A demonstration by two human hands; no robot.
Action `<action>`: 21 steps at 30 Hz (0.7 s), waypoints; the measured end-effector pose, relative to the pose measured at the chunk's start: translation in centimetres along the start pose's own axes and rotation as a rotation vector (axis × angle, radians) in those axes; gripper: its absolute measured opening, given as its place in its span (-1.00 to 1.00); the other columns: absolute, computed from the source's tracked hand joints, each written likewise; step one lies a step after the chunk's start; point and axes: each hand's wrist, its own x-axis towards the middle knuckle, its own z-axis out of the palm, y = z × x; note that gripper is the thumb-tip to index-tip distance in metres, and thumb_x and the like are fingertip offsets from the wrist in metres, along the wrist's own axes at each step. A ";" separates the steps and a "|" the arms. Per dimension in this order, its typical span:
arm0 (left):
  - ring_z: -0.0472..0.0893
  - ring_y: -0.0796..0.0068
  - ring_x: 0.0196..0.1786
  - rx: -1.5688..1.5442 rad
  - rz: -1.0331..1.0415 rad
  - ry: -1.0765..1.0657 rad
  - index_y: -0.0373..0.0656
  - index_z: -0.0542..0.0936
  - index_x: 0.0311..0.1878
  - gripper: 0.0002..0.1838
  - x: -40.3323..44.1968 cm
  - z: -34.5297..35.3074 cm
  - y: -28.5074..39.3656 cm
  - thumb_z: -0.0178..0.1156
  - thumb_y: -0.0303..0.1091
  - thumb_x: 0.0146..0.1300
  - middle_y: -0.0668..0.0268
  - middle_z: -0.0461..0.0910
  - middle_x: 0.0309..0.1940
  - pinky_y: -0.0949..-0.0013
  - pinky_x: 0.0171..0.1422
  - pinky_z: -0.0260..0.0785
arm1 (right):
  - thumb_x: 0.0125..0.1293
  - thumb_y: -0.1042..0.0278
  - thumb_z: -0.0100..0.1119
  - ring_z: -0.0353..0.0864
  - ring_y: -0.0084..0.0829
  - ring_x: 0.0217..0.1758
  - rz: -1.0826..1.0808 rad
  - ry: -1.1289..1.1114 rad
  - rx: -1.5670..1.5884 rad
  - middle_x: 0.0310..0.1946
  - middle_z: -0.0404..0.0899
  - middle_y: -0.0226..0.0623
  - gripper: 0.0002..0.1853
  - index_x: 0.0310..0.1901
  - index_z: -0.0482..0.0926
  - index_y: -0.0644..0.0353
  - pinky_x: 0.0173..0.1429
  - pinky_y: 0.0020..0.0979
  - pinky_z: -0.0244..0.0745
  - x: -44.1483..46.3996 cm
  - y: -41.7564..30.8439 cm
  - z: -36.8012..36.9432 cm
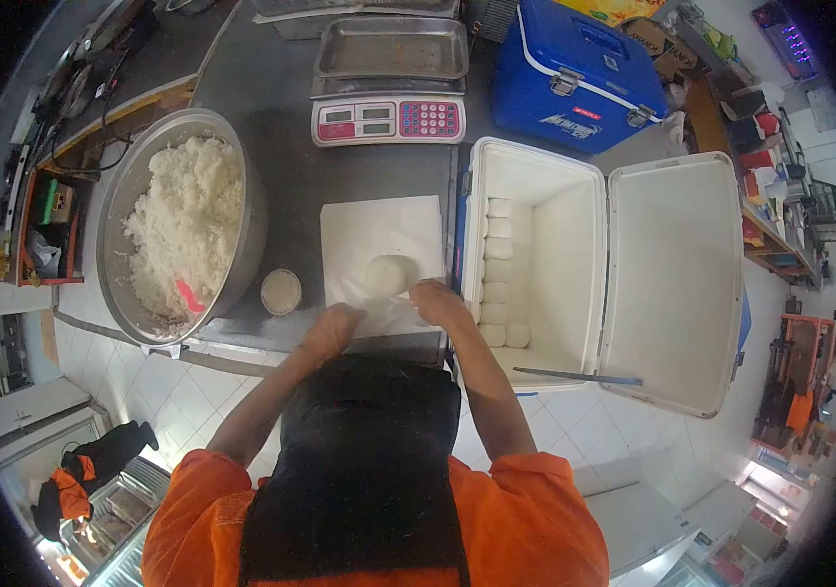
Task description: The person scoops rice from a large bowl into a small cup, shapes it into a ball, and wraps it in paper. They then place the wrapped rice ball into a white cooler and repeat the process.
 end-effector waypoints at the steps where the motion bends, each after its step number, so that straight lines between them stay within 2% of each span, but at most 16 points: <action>1: 0.60 -0.01 0.00 -0.052 0.004 0.046 -0.26 0.65 -0.08 -0.80 0.3 -0.2 0.1 0.20 -0.40 0.29 -0.02 0.62 -0.19 0.09 0.13 0.50 | 0.34 0.43 0.10 0.52 -0.04 0.17 0.001 0.016 0.001 -0.12 0.59 -0.04 -0.87 -0.25 0.62 0.25 0.27 -0.14 0.40 -0.1 -0.1 -0.1; 3: 0.60 0.00 -0.02 -0.102 0.013 0.088 -0.26 0.65 -0.09 -0.80 0.6 -1.1 1.3 0.24 -0.42 0.25 0.00 0.62 -0.21 0.08 0.13 0.49 | 0.33 0.44 0.10 0.54 -0.02 0.14 -0.036 0.010 -0.020 -0.12 0.60 -0.02 -0.88 -0.26 0.63 0.25 0.26 -0.13 0.41 0.5 0.7 0.3; 5: 0.60 0.02 -0.06 -0.070 0.069 0.315 -0.28 0.67 -0.15 -0.83 0.5 -2.2 3.3 0.28 -0.47 0.20 0.06 0.59 -0.26 0.09 0.09 0.50 | 0.32 0.45 0.11 0.56 0.00 0.10 -0.076 0.003 -0.042 -0.11 0.62 -0.01 -0.89 -0.27 0.63 0.25 0.24 -0.13 0.42 1.1 1.2 0.5; 9: 0.59 0.03 -0.09 -0.008 0.134 0.193 -0.28 0.67 -0.21 -0.86 0.6 -1.6 1.3 0.30 -0.44 0.19 0.09 0.57 -0.26 0.10 0.06 0.50 | 0.31 0.42 0.14 0.61 0.06 0.01 -0.053 -0.016 0.009 -0.17 0.64 0.05 -0.89 -0.30 0.63 0.24 0.17 -0.10 0.46 0.8 0.6 -0.1; 11: 0.61 0.03 -0.11 -0.165 0.163 0.209 -0.25 0.67 -0.29 -0.92 0.5 -1.3 0.8 0.30 -0.45 0.19 0.07 0.58 -0.27 0.09 0.00 0.50 | 0.31 0.39 0.16 0.61 0.06 -0.01 -0.022 -0.020 0.040 -0.20 0.64 0.07 -0.88 -0.30 0.63 0.23 0.15 -0.09 0.47 -0.2 -0.1 -0.6; 12: 0.61 0.03 -0.11 -0.162 0.167 0.211 -0.25 0.67 -0.29 -0.92 0.5 -1.6 0.9 0.30 -0.45 0.19 0.07 0.58 -0.27 0.09 0.00 0.50 | 0.32 0.34 0.16 0.61 0.07 -0.02 0.014 0.058 0.004 -0.20 0.63 0.10 -0.84 -0.30 0.63 0.26 0.14 -0.09 0.47 -1.0 -0.7 -0.8; 14: 0.63 0.03 -0.14 -0.161 0.089 0.200 -0.22 0.63 -0.16 -0.86 0.4 -2.3 1.0 0.27 -0.42 0.23 0.06 0.59 -0.28 0.07 -0.03 0.50 | 0.34 0.30 0.17 0.61 0.08 -0.03 0.043 0.139 -0.033 -0.20 0.63 0.12 -0.80 -0.31 0.62 0.28 0.13 -0.08 0.48 -1.9 -1.9 -1.2; 15: 0.63 0.03 -0.14 -0.158 0.087 0.205 -0.22 0.63 -0.16 -0.86 0.5 -2.1 0.6 0.27 -0.42 0.23 0.06 0.59 -0.28 0.07 -0.03 0.50 | 0.32 0.27 0.18 0.62 0.02 -0.02 0.063 0.171 0.008 -0.19 0.65 0.05 -0.78 -0.30 0.65 0.27 0.11 -0.12 0.51 -2.1 -2.5 -1.3; 17: 0.64 0.03 -0.15 0.075 0.043 0.095 -0.18 0.54 0.04 -0.72 0.6 -1.1 0.1 0.23 -0.38 0.27 0.04 0.60 -0.29 0.07 -0.05 0.51 | 0.29 0.24 0.19 0.63 -0.03 -0.01 0.085 0.199 0.050 -0.18 0.66 -0.02 -0.77 -0.29 0.68 0.25 0.09 -0.16 0.54 -3.6 -4.4 -1.2; 18: 0.64 0.03 -0.15 0.074 0.046 0.096 -0.18 0.54 0.04 -0.72 0.7 -1.3 0.5 0.23 -0.38 0.27 0.04 0.60 -0.29 0.07 -0.05 0.51 | 0.31 0.24 0.20 0.62 -0.03 -0.01 0.035 0.365 -0.033 -0.14 0.63 -0.02 -0.74 -0.29 0.65 0.31 0.09 -0.13 0.53 -5.0 -6.1 -1.3; 19: 0.64 0.03 -0.15 0.140 0.047 0.065 -0.16 0.47 0.12 -0.64 0.8 -2.1 1.2 0.23 -0.36 0.28 0.03 0.61 -0.29 0.06 -0.05 0.51 | 0.33 0.25 0.20 0.61 -0.03 -0.02 -0.017 0.533 -0.120 -0.10 0.61 -0.03 -0.72 -0.28 0.63 0.38 0.09 -0.11 0.52 -5.8 -7.1 -1.1; 20: 0.64 0.02 -0.15 0.206 0.048 0.034 -0.15 0.40 0.21 -0.56 0.8 -2.8 1.8 0.23 -0.34 0.29 0.02 0.61 -0.29 0.06 -0.04 0.51 | 0.33 0.25 0.20 0.61 -0.03 -0.02 -0.014 0.537 -0.123 -0.10 0.61 -0.03 -0.72 -0.28 0.63 0.38 0.09 -0.11 0.52 -5.9 -6.9 -0.1; 21: 0.64 0.02 -0.15 0.206 0.052 0.036 -0.15 0.40 0.21 -0.56 0.8 -3.2 2.2 0.23 -0.34 0.29 0.02 0.61 -0.29 0.06 -0.04 0.51 | 0.31 0.26 0.22 0.61 -0.06 -0.01 -0.037 0.626 -0.168 -0.09 0.59 -0.08 -0.75 -0.26 0.65 0.33 0.08 -0.13 0.53 -5.5 -6.5 1.1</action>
